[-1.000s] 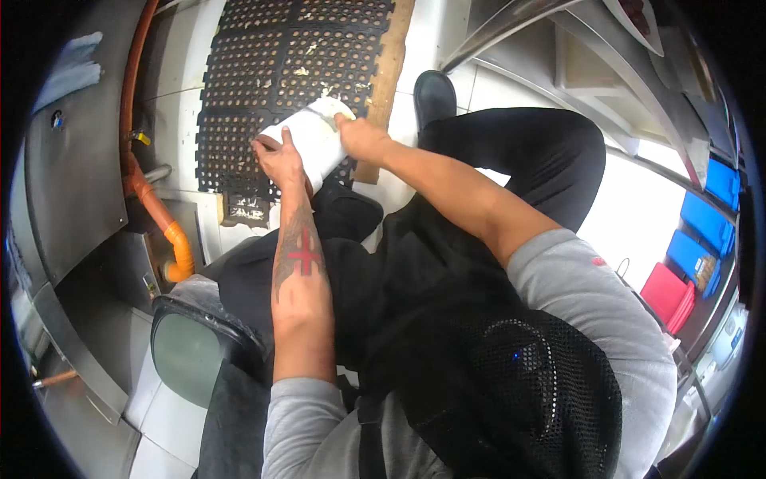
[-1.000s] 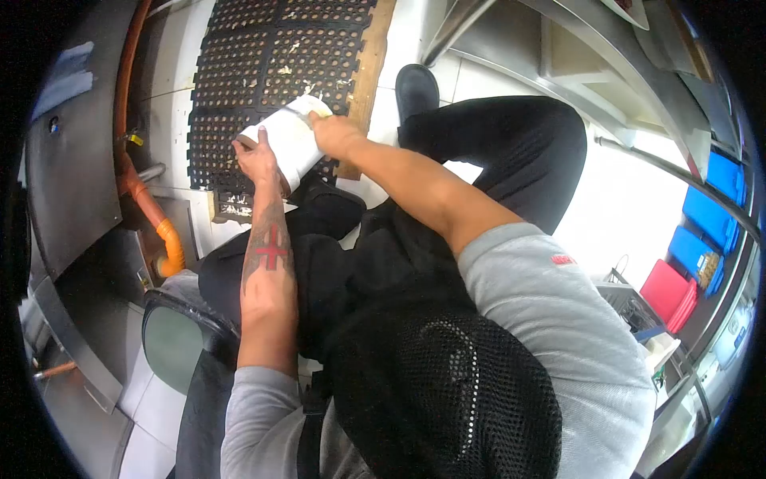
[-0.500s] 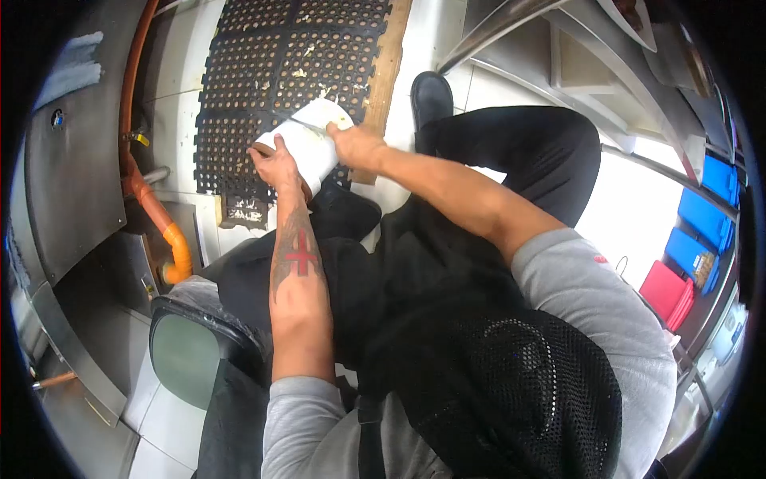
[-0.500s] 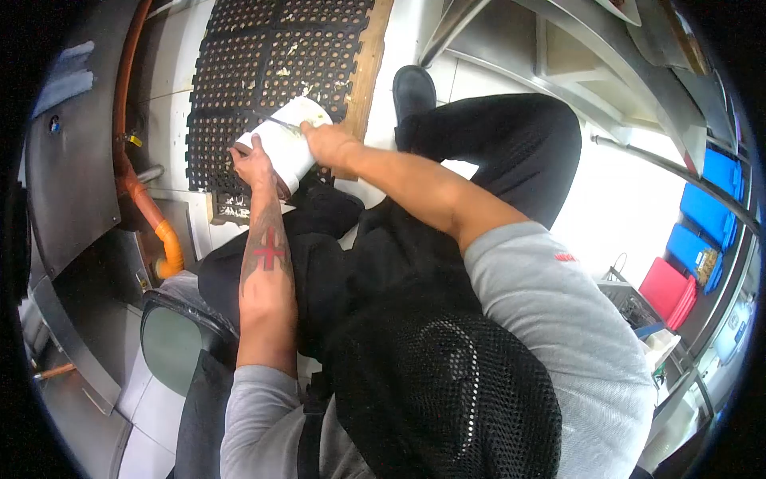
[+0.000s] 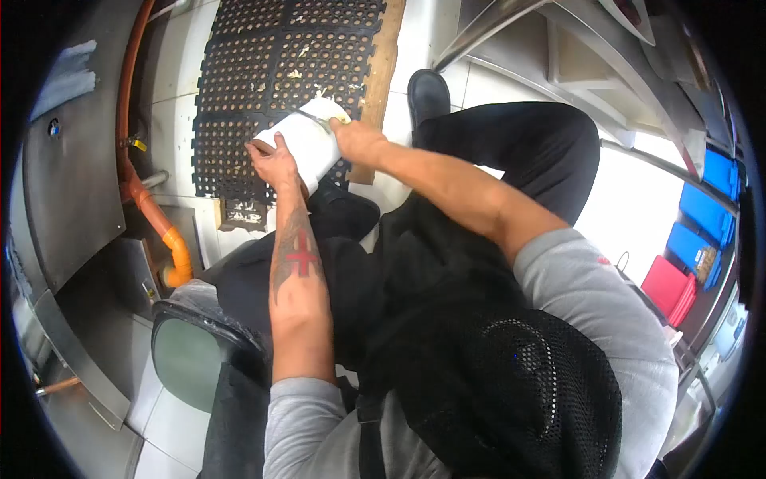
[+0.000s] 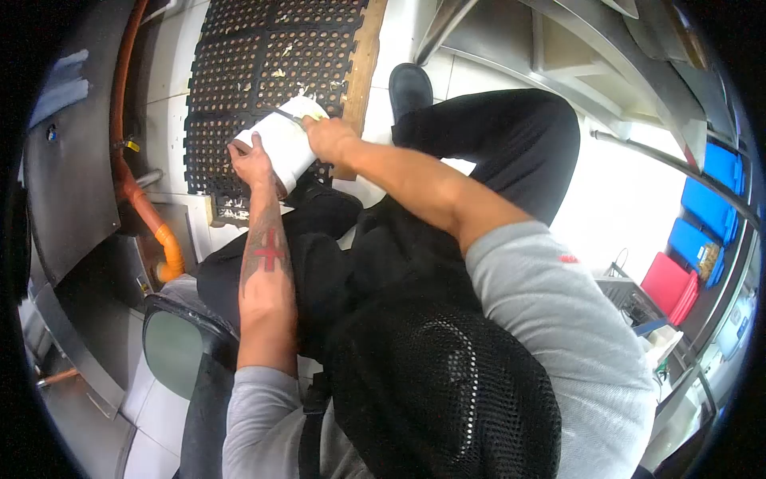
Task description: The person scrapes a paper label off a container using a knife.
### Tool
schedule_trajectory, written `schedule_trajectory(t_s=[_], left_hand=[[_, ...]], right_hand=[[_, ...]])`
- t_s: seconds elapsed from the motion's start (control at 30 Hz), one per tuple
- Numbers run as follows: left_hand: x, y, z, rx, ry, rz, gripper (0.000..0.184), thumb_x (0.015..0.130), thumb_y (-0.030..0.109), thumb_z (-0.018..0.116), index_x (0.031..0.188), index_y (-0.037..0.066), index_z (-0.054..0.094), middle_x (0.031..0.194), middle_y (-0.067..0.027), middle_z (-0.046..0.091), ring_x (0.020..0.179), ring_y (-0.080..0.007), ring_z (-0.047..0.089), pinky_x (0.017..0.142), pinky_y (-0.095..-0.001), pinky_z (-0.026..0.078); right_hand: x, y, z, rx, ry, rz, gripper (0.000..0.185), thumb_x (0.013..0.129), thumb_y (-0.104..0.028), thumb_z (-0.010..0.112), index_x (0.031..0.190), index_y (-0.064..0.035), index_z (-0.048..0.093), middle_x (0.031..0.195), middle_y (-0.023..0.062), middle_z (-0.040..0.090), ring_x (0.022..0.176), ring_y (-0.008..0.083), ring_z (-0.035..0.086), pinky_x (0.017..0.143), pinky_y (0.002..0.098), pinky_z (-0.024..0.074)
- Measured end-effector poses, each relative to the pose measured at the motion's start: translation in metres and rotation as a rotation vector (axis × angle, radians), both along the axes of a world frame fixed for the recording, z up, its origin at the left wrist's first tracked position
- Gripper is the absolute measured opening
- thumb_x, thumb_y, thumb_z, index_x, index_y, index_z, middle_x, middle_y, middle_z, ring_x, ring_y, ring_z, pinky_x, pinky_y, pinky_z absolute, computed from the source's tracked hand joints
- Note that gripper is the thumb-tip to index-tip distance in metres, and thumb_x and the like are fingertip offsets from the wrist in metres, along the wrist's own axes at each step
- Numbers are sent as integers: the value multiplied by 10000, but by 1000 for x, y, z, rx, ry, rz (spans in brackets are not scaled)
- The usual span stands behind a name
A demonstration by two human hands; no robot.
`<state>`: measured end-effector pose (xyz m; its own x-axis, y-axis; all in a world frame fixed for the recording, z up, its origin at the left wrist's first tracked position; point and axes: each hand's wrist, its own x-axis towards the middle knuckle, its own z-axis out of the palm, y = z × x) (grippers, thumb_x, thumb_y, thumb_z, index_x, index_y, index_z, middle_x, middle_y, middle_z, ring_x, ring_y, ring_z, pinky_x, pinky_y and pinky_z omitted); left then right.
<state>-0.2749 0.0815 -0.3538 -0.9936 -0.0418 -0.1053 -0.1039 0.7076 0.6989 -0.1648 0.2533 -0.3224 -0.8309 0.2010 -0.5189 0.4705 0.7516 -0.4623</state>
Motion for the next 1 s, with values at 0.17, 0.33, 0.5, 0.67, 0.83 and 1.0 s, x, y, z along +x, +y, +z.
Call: schedule_trajectory(t_s=[0.17, 0.33, 0.5, 0.67, 0.83, 1.0], left_hand=[[17, 10, 16, -82, 16, -53, 890, 830, 400, 713, 1454, -111, 335, 1469, -321, 399, 1385, -405, 391, 1160, -400, 297], [10, 4, 8, 8, -11, -6, 901, 827, 409, 712, 1462, -103, 329, 1472, -308, 405, 1382, -415, 390, 1162, -407, 294], [12, 5, 17, -34, -28, -9, 902, 819, 416, 721, 1452, -107, 347, 1465, -307, 414, 1378, -415, 394, 1164, -411, 291], [7, 4, 4, -85, 33, -95, 871, 819, 394, 721, 1437, -110, 372, 1465, -308, 414, 1384, -412, 388, 1163, -403, 295], [10, 4, 11, -15, 13, -55, 857, 823, 363, 722, 1426, -132, 368, 1469, -312, 407, 1394, -411, 375, 1171, -399, 284], [12, 2, 10, 0, 27, -32, 862, 823, 368, 726, 1426, -133, 366, 1469, -308, 408, 1396, -406, 373, 1172, -401, 284]], right_hand=[[8, 10, -15, -9, -22, -135, 297, 948, -99, 407, 1204, -8, 527, 1117, 258, 675, 1042, 393, 674, 861, 476, 546], [19, -7, 14, -78, -19, -99, 294, 940, -82, 431, 1207, 3, 522, 1079, 258, 689, 999, 395, 689, 859, 473, 549], [15, -4, 5, -114, -37, -146, 330, 933, -77, 436, 1243, 23, 489, 1073, 286, 672, 994, 422, 676, 861, 506, 534], [1, 26, -39, -34, -63, -208, 348, 953, -118, 428, 1263, 17, 513, 1114, 264, 669, 1038, 402, 668, 885, 491, 535], [17, 11, -31, -106, -25, -223, 315, 982, -139, 380, 1226, 10, 511, 1111, 292, 659, 1070, 396, 659, 910, 476, 524], [15, -14, 19, -57, 21, -44, 275, 947, -102, 425, 1185, -2, 519, 1033, 289, 682, 1000, 406, 679, 875, 476, 533]])
